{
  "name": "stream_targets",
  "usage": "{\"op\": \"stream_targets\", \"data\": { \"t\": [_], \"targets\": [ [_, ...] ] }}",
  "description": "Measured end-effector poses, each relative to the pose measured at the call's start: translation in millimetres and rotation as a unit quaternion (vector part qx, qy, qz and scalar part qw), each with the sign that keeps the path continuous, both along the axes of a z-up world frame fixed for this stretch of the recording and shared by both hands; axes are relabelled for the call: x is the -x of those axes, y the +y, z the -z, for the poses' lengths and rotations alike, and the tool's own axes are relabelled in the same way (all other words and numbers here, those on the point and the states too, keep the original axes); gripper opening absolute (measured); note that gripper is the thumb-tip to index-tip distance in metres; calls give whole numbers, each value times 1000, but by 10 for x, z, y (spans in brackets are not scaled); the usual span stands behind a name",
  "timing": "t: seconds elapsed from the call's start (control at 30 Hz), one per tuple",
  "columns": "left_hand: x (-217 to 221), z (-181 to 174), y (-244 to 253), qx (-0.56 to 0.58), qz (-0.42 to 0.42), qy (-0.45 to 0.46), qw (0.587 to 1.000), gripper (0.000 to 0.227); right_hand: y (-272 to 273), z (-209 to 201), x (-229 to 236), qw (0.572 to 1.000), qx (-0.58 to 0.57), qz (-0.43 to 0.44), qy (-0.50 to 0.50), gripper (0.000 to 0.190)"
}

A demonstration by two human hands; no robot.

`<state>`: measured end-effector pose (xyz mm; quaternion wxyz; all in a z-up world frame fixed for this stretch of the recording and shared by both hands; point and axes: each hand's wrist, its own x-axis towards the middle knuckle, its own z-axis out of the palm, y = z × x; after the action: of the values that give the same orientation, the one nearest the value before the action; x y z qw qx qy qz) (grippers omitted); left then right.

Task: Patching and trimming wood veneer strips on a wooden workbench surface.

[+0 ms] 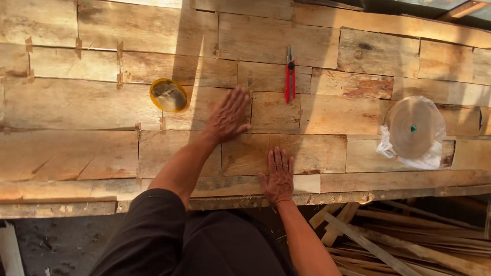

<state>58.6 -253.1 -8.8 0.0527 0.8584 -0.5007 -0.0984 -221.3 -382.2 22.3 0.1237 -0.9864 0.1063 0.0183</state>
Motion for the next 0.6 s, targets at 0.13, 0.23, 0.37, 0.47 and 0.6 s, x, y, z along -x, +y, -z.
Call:
{"op": "stream_targets", "data": {
  "t": [0.13, 0.23, 0.37, 0.47, 0.6],
  "targets": [
    [162, -112, 194, 95, 74, 88, 989, 106, -3, 93, -24, 999, 7, 17, -26, 77],
    [445, -93, 278, 189, 13, 32, 981, 104, 17, 117, -6, 998, 15, 53, -42, 78],
    [948, -223, 408, 269, -38, 106, 957, 103, 34, 134, -31, 993, 29, 105, -38, 76],
    [1262, -340, 553, 310, -87, 168, 932, 99, -56, 104, -25, 991, -12, 118, -68, 70],
    [1615, -414, 718, 326, -155, 211, 909, 95, -460, 27, 92, 957, -162, 192, -148, 51]
  ]
}}
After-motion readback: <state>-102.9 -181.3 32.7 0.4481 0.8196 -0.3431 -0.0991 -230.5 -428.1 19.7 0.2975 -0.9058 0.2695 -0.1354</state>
